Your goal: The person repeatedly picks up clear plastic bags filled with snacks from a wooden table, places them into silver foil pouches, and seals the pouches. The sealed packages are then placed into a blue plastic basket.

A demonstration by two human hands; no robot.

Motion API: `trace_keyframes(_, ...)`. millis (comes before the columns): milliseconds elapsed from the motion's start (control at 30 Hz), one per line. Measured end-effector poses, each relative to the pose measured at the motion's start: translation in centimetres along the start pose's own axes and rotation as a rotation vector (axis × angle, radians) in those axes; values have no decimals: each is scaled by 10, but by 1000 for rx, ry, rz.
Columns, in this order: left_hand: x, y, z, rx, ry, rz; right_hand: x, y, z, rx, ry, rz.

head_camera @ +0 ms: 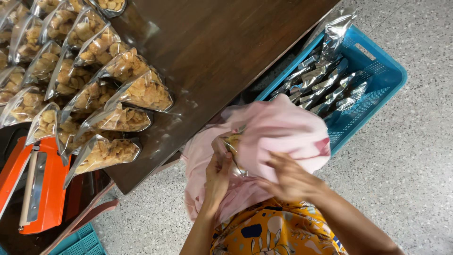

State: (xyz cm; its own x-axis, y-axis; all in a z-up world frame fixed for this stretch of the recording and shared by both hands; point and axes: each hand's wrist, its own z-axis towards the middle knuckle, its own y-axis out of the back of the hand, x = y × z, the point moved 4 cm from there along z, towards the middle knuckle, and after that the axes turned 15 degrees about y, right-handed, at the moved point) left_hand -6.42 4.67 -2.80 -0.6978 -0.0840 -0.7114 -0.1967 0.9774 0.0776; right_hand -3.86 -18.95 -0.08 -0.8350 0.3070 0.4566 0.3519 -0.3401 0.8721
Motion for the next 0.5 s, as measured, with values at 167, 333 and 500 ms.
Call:
trace_keyframes(167,7,10,5,-76,-20,-26,-14,-4,112,-139,82,-48)
trace_keyframes(333,-5,8,1,-6,23,-181,-86,-14,64,-513,-137,-188)
trace_keyframes(500,6,7,14,34,44,-247,-151,-31,-26,-913,-567,489)
